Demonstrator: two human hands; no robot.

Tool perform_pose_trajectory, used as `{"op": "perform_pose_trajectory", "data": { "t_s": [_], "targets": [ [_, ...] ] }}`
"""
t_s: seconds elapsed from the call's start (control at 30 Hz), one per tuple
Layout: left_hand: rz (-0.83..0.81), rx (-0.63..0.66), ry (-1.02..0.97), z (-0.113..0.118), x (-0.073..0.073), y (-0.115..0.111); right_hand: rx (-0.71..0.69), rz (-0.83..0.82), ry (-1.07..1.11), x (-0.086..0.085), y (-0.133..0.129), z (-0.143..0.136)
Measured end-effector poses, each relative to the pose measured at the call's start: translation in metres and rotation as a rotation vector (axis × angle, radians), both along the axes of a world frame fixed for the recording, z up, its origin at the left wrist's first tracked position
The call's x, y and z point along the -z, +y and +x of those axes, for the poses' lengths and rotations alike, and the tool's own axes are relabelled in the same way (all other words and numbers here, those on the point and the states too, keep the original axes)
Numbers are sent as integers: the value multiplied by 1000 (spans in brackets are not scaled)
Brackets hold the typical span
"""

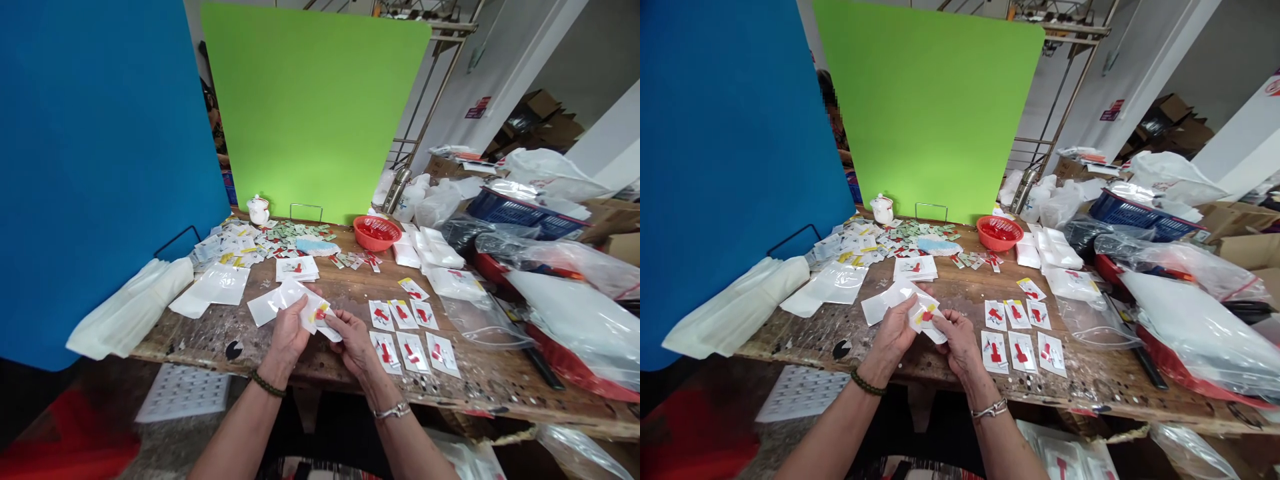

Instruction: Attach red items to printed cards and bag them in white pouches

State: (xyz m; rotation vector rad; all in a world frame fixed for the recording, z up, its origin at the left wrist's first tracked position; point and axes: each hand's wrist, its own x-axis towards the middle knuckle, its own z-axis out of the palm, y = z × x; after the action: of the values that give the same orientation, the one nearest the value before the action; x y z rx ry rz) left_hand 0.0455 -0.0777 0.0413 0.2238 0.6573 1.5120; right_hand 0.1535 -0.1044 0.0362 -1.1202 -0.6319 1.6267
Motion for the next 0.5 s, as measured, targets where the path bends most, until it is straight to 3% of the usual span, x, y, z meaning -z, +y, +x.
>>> {"op": "perform_pose_trajectory", "data": {
  "t_s": [0.17, 0.33, 0.4, 0.5],
  "targets": [
    [-10, 17, -38, -3, -2, 2, 112, 9, -49, 0, -1, -2],
    [-27, -45, -95, -8, -8, 7, 238, -8, -40, -3, -10, -2],
    [-17, -49, -82, -9, -9, 8, 187, -1, 18, -6, -13, -1],
    [46, -31, -45, -8, -6, 7, -3, -2, 83, -12, -16, -1]
  ]
}}
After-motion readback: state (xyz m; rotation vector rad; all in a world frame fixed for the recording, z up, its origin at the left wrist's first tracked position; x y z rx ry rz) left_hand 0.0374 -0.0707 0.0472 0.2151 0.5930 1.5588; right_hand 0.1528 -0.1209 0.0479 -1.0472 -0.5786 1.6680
